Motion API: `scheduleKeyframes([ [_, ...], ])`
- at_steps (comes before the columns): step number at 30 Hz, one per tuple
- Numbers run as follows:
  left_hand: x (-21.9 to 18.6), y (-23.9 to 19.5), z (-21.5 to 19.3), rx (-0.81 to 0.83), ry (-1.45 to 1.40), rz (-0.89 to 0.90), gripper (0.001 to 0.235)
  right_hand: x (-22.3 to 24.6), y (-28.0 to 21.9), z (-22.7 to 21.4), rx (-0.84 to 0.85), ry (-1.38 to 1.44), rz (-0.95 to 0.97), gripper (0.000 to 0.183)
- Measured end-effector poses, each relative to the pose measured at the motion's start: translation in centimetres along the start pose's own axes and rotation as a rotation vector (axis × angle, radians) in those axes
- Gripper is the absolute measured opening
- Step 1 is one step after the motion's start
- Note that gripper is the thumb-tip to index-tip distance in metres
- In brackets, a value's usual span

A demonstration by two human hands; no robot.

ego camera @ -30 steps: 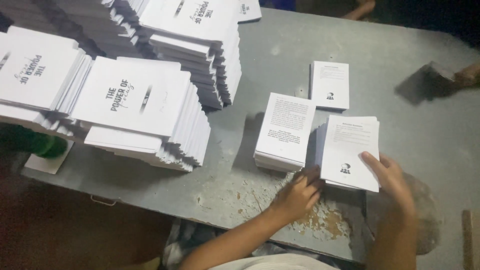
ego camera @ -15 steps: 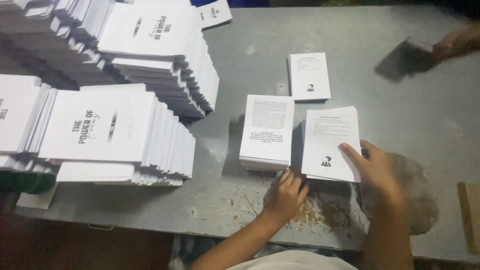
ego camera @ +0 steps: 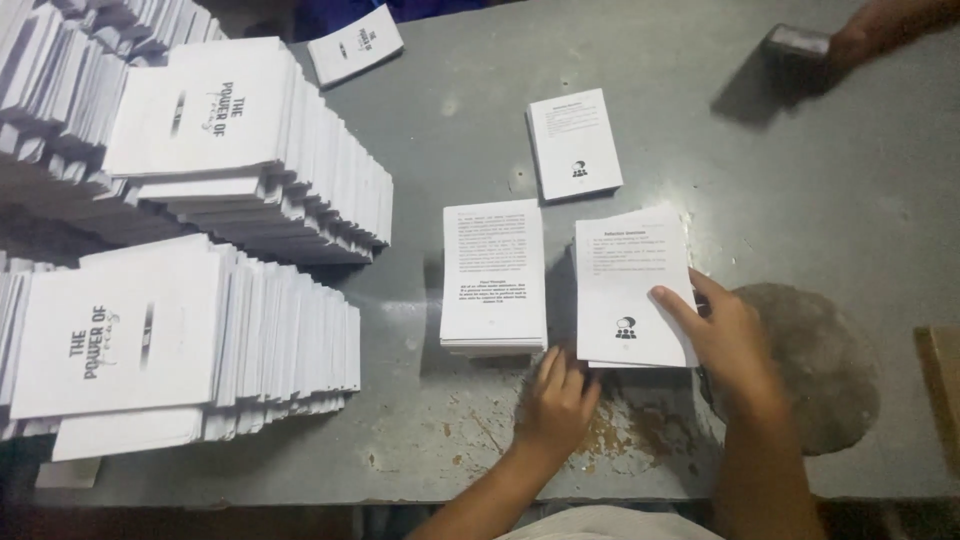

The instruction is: Sorting and stacking small printed booklets on a workbench in a print shop finishing area.

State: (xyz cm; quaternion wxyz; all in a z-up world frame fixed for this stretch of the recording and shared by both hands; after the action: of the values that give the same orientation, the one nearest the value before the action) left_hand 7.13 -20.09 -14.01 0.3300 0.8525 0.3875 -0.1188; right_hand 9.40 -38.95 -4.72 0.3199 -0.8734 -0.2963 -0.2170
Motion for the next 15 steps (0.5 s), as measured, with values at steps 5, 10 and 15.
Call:
scheduleKeyframes([
  [5,0.2,0.2,-0.6,-0.125,-0.103,-0.043,0.025,-0.2,0.9,0.3,0.025,0.023,-0.046,0.067],
  [10,0.1,1.0,-1.4,-0.125,-0.099,-0.099,0.026,0.2,0.3,-0.2,0.002,-0.007,0.016,0.069],
  [15,0.3,1.3,-1.3,-0.032,-0.158,-0.117,0.027,0.4,0.5,0.0,-0.011,-0.011,-0.022,0.071],
])
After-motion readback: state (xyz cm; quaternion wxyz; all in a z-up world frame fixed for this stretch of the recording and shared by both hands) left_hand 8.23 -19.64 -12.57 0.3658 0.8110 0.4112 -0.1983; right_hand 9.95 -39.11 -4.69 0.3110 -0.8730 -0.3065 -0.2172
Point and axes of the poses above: each hand's wrist, its own y-axis towards the middle knuckle, its own z-axis out of the palm, x = y × z, the point moved 10 cm from there along y, towards the middle knuckle, and after that the axes turned 6 degrees about -x, right-handed, at the moved point
